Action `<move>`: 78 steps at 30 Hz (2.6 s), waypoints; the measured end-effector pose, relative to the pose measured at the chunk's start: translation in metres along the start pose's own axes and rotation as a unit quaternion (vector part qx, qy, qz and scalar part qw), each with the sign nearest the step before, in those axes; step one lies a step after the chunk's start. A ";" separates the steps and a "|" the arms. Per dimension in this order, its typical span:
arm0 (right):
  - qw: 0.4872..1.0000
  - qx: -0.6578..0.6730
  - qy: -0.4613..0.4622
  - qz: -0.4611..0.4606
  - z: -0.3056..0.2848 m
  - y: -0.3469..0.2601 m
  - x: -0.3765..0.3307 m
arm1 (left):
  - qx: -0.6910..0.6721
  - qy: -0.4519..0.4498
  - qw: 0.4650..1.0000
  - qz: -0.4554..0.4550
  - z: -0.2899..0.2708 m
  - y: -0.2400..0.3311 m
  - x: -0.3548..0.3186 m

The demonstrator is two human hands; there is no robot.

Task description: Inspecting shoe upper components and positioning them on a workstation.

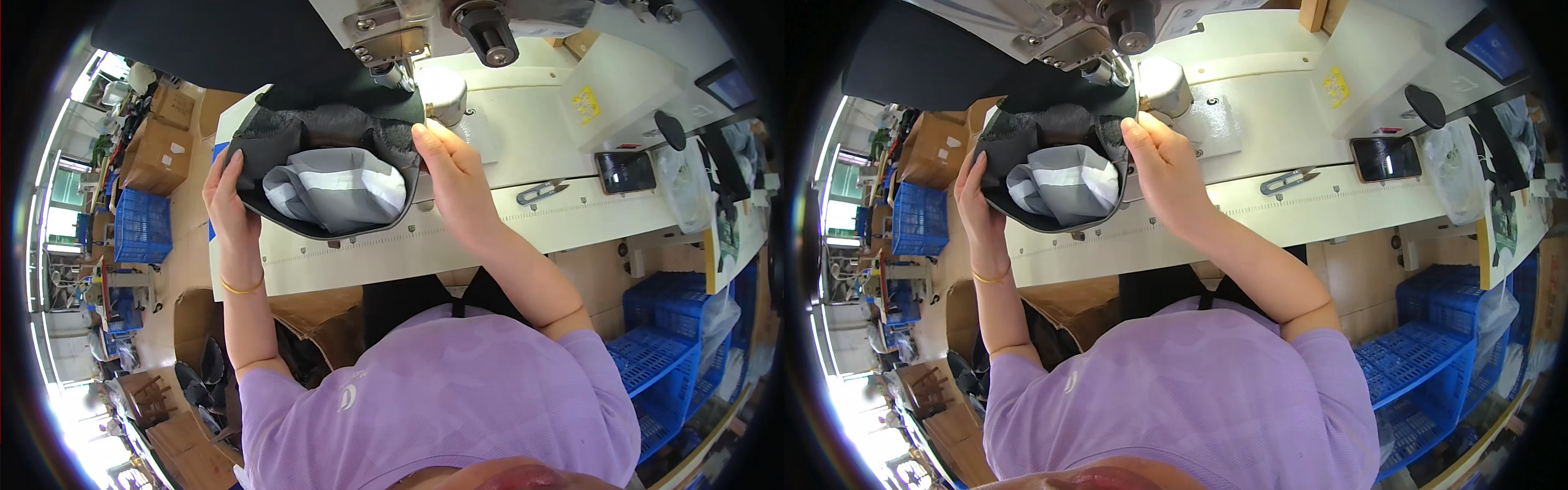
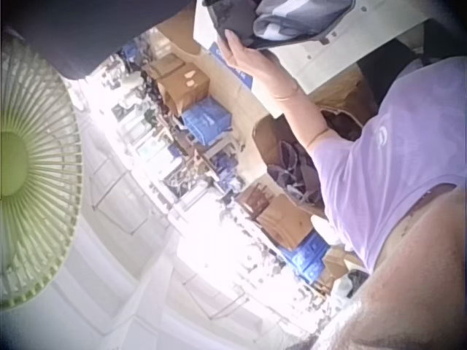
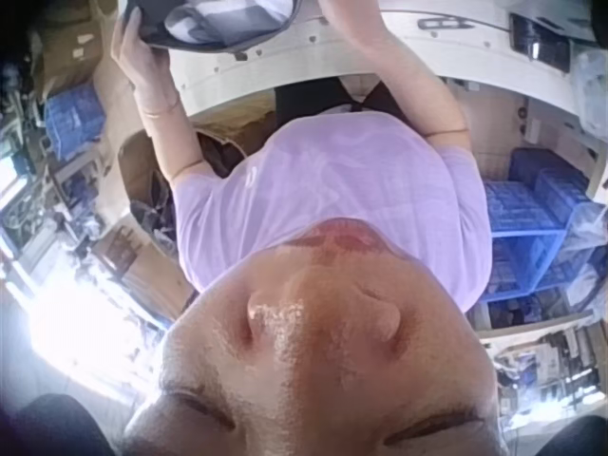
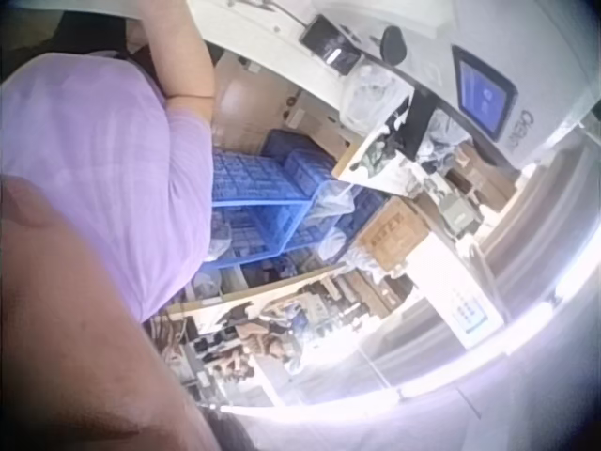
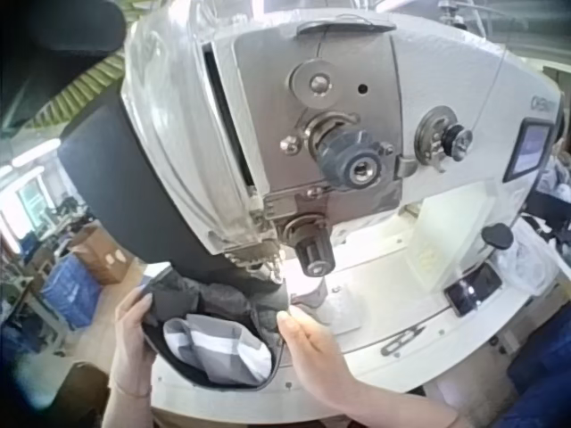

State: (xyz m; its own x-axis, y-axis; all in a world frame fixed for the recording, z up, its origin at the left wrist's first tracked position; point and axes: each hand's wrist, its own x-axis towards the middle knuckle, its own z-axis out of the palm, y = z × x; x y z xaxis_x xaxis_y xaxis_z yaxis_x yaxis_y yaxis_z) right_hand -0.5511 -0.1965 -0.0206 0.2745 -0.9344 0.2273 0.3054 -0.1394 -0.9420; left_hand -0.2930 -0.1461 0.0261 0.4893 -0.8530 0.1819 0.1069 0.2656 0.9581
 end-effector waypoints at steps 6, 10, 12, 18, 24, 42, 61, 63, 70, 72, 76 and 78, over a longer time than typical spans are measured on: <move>1.000 0.003 0.010 -0.023 -0.007 -0.009 -0.001 | -0.003 0.017 1.000 0.019 0.009 0.005 -0.017; 0.999 -0.033 0.009 -0.036 -0.005 -0.013 -0.001 | 0.000 0.013 1.000 0.027 0.015 0.007 -0.015; 0.998 -0.061 0.013 -0.030 -0.002 -0.016 -0.002 | -0.011 0.016 0.999 0.027 0.013 0.007 -0.010; 0.998 -0.057 0.008 -0.029 -0.003 -0.014 0.000 | -0.018 0.015 1.000 0.015 0.006 0.001 -0.003; 0.999 -0.048 0.011 -0.017 -0.001 -0.017 -0.003 | -0.025 0.004 0.999 0.026 0.006 0.002 0.002; 0.989 0.037 -0.125 0.064 0.014 -0.013 -0.036 | 0.369 0.013 0.904 0.213 -0.072 0.042 0.190; 0.956 -0.116 -0.227 0.142 0.062 0.040 -0.066 | 0.460 0.033 0.679 -0.572 -0.367 -0.196 -0.357; 0.951 -0.119 -0.241 0.153 0.070 0.040 -0.072 | 0.407 -0.015 0.677 -0.613 -0.359 -0.227 -0.392; 0.936 -0.124 -0.283 0.171 0.085 0.052 -0.081 | 0.365 -0.144 0.704 -0.592 -0.277 -0.162 -0.375; 0.930 -0.120 -0.298 0.177 0.086 0.053 -0.083 | 0.455 -0.146 0.730 -0.489 -0.265 -0.149 -0.387; 0.916 -0.129 -0.328 0.191 0.090 0.053 -0.082 | 0.656 -0.121 0.549 -0.503 -0.269 -0.099 -0.376; 0.911 -0.128 -0.343 0.192 0.094 0.051 -0.079 | 0.668 -0.115 0.601 -0.424 -0.280 -0.063 -0.352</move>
State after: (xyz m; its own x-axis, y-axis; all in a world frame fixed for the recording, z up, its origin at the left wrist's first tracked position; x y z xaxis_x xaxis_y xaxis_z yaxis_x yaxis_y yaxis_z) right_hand -0.4716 -0.0992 -0.0637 0.8476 -0.5184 -0.1130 -0.1317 0.0007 -0.9913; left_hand -0.2298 0.2631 -0.1601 0.6002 -0.5078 -0.6179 -0.6317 -0.7749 0.0232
